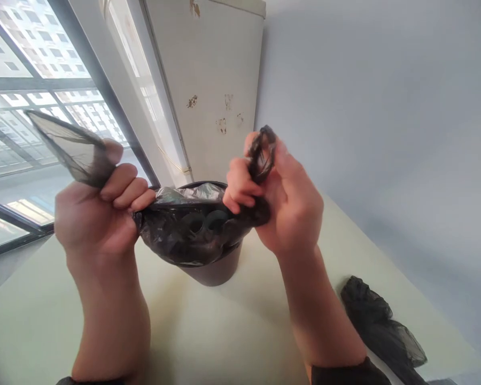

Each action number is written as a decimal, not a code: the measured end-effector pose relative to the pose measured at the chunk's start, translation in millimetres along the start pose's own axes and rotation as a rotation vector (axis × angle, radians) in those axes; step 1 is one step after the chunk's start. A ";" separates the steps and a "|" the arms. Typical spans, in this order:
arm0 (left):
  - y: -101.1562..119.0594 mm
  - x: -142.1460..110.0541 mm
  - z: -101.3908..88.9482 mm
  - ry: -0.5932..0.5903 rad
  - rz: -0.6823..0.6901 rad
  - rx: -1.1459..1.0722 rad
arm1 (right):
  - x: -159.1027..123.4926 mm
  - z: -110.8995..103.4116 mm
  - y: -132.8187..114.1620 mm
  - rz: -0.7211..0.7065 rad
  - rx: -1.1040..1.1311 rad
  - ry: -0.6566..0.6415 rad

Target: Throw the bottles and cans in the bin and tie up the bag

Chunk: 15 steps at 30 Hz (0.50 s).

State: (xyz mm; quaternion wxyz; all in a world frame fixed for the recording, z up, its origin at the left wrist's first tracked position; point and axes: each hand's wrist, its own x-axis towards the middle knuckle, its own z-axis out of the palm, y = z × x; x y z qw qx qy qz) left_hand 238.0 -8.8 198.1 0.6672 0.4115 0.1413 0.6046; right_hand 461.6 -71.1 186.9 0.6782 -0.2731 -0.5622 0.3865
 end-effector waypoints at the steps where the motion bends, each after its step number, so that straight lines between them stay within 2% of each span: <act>1: -0.1 0.4 0.1 0.011 0.015 0.003 | 2.1 -2.7 2.0 0.031 -0.072 -0.020; 3: -0.1 1.5 -1.0 0.034 0.061 0.009 | 6.7 -10.9 8.1 0.092 -0.272 0.018; 6: -1.2 2.5 -2.9 0.062 0.115 0.022 | 10.5 -28.6 16.5 0.101 -0.658 0.236; 8: -2.8 2.1 -2.7 0.073 0.124 0.032 | 9.9 -41.1 15.5 0.111 -0.897 0.312; 10: -4.1 1.2 -1.7 0.073 0.120 0.040 | 7.5 -50.7 7.6 0.194 -1.046 0.244; 13: -4.4 -0.1 -0.3 0.066 0.124 0.047 | 3.2 -53.5 -8.8 0.332 -1.060 -0.043; 15: -3.7 -0.7 -0.1 0.061 0.134 0.055 | 1.1 -47.6 -14.3 0.360 -1.015 -0.238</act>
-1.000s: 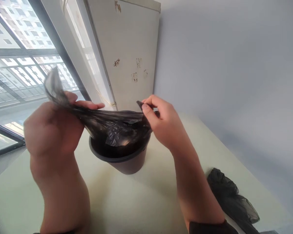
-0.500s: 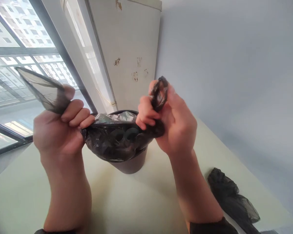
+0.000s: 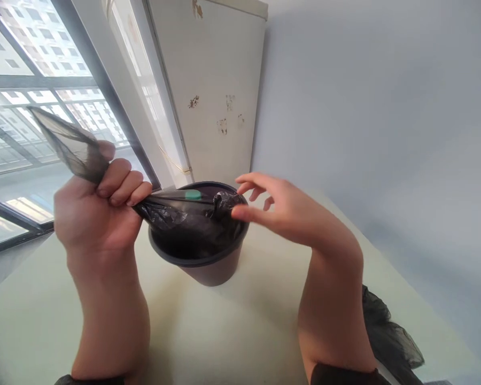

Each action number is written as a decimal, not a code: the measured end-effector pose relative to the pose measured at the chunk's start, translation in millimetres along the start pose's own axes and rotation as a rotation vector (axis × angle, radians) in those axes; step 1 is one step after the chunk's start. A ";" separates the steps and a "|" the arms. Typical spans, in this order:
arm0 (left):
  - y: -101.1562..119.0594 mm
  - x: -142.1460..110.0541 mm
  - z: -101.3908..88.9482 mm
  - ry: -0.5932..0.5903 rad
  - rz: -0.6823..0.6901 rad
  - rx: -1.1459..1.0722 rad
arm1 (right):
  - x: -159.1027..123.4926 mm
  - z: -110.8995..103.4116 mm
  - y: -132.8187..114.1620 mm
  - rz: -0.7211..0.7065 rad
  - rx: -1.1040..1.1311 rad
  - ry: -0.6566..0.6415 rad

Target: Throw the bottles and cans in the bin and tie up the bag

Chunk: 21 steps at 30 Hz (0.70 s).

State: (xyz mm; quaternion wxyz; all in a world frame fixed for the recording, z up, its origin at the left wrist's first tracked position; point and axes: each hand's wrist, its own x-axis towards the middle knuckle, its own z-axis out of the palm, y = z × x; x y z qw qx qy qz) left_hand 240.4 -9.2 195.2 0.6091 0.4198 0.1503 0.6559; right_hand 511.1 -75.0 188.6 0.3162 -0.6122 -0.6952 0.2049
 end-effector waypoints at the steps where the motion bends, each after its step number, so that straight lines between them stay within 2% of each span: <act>1: 0.5 -0.2 0.0 -0.004 0.005 0.009 | -0.3 2.5 -3.4 -0.030 0.006 -0.052; 3: 1.3 -0.7 -0.1 -0.017 0.017 0.037 | 1.9 11.4 -7.6 -0.065 0.033 -0.076; 5: 2.0 -1.2 0.0 -0.029 0.026 0.074 | 6.6 21.3 -8.0 -0.078 0.092 -0.023; 8: 3.0 -1.5 0.0 -0.039 0.045 0.126 | 13.6 30.3 -6.5 -0.111 0.241 0.183; 11: 3.9 -1.2 -0.9 -0.040 0.058 0.155 | 16.8 32.4 -9.4 -0.147 0.529 0.419; 13: 4.6 -0.6 -2.1 -0.042 0.057 0.156 | 16.5 32.1 -14.0 -0.161 0.722 0.488; 16: 5.4 0.2 -3.8 -0.067 0.058 0.138 | 14.4 28.9 -19.3 -0.180 0.881 0.442; 21: 5.7 -0.5 -2.5 -0.066 0.052 0.124 | 15.5 19.1 -11.8 -0.228 1.017 0.220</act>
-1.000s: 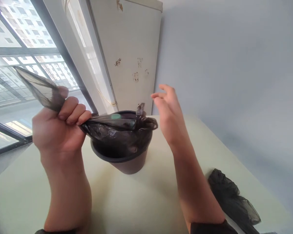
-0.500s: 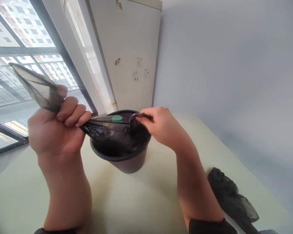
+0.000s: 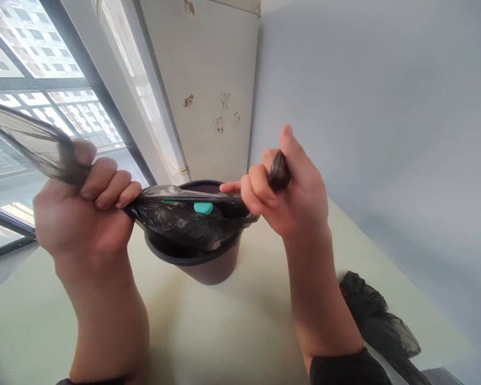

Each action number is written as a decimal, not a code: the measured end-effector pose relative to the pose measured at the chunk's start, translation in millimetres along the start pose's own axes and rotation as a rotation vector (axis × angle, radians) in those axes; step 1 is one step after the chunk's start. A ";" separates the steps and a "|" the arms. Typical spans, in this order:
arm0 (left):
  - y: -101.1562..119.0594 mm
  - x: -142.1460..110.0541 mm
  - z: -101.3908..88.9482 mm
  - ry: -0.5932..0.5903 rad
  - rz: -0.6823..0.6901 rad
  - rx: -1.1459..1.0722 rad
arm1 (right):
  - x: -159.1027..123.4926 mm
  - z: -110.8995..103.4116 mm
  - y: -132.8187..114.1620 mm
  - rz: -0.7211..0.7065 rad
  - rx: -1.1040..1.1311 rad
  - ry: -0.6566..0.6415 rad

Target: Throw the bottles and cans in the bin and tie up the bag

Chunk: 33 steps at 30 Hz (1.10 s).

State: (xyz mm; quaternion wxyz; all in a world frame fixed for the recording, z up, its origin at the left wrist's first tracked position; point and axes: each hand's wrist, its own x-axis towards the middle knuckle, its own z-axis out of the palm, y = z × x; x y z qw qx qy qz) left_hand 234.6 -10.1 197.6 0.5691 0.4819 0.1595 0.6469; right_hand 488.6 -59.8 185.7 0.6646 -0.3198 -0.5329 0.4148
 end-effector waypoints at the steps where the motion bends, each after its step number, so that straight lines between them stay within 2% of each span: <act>1: 0.1 -0.3 0.8 0.004 -0.003 0.004 | 1.4 -2.6 1.0 -0.011 0.022 -0.034; 3: 0.7 -0.8 2.5 0.008 -0.008 0.026 | 4.0 -5.7 4.0 -0.075 0.055 -0.070; 7: 2.6 -1.6 5.5 0.037 -0.019 0.045 | 3.7 -2.1 7.4 -0.245 0.057 -0.037; 11: 4.0 -2.0 7.3 0.116 -0.016 -0.051 | -2.5 6.2 6.0 -0.308 -0.010 -0.043; 17: 2.5 -1.5 3.2 0.018 0.013 -0.009 | -6.6 15.9 5.2 -0.387 -0.176 -0.067; 19: 1.7 -1.6 2.1 0.002 0.028 0.027 | -7.5 17.1 5.0 -0.383 -0.233 -0.060; 24: 0.4 -1.5 1.9 0.017 0.033 0.044 | -10.6 15.6 10.4 -0.271 -0.239 -0.039; 28: 0.1 -0.8 -0.1 -0.009 0.019 0.047 | -7.6 12.6 19.1 -0.294 -0.229 -0.015; 33: -1.2 -0.6 2.4 -0.014 0.002 0.031 | -5.0 18.3 22.2 -0.240 -0.207 0.068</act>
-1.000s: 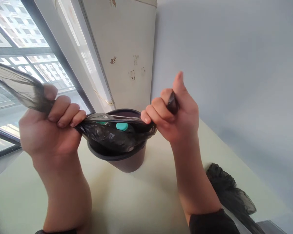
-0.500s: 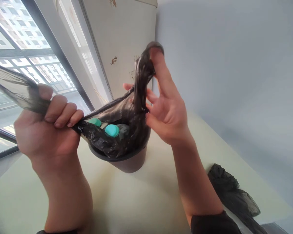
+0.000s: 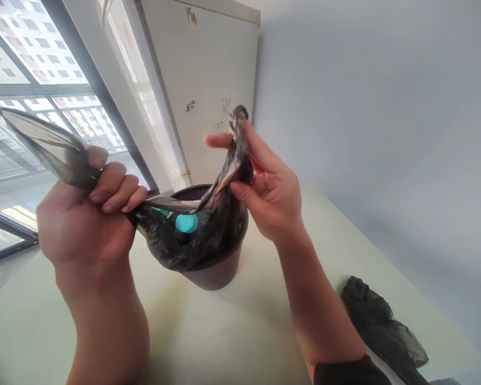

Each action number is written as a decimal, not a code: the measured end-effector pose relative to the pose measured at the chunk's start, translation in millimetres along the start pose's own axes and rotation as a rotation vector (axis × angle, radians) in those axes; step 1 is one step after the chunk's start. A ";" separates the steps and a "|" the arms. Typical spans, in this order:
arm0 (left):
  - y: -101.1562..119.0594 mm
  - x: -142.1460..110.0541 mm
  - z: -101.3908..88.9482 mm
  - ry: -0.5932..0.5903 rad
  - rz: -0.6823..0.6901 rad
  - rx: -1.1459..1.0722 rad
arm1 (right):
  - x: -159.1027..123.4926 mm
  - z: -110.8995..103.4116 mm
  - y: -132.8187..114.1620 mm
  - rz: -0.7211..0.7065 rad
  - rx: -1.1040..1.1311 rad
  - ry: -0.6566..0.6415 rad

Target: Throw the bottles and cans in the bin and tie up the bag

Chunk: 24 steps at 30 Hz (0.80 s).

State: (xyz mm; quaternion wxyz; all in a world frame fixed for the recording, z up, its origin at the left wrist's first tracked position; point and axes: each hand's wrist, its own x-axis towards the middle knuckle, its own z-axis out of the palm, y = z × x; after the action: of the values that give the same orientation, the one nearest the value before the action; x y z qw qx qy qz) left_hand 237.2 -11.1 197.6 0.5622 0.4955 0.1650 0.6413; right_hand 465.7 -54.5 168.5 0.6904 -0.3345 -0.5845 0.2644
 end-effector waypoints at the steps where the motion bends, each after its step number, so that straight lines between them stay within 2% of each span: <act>1: 0.1 -0.2 1.5 0.008 -0.011 -0.007 | -0.6 2.4 -0.7 -0.006 0.026 0.026; 6: 1.4 -3.5 7.7 -0.008 -0.111 -0.062 | -5.5 10.2 -1.0 -0.127 0.193 0.154; 11: -1.9 -5.6 11.1 -0.042 -0.134 -0.034 | -9.2 8.0 1.7 -0.129 0.352 0.074; 14: -3.8 -6.1 12.1 -0.066 -0.123 -0.001 | -9.3 8.5 -1.8 -0.044 0.386 -0.034; 20: -10.0 -11.2 9.2 -0.198 -0.055 0.182 | -3.4 10.7 -7.3 0.203 0.234 -0.198; 24: -14.9 -13.2 8.4 -0.261 -0.031 0.401 | -1.7 13.1 -3.1 0.162 0.172 -0.152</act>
State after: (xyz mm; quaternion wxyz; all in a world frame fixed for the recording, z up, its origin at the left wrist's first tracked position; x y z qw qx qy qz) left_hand 250.8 -21.0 184.0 0.4791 0.6732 0.2226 0.5175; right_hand 452.4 -55.8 171.0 0.6468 -0.2992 -0.5811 0.3930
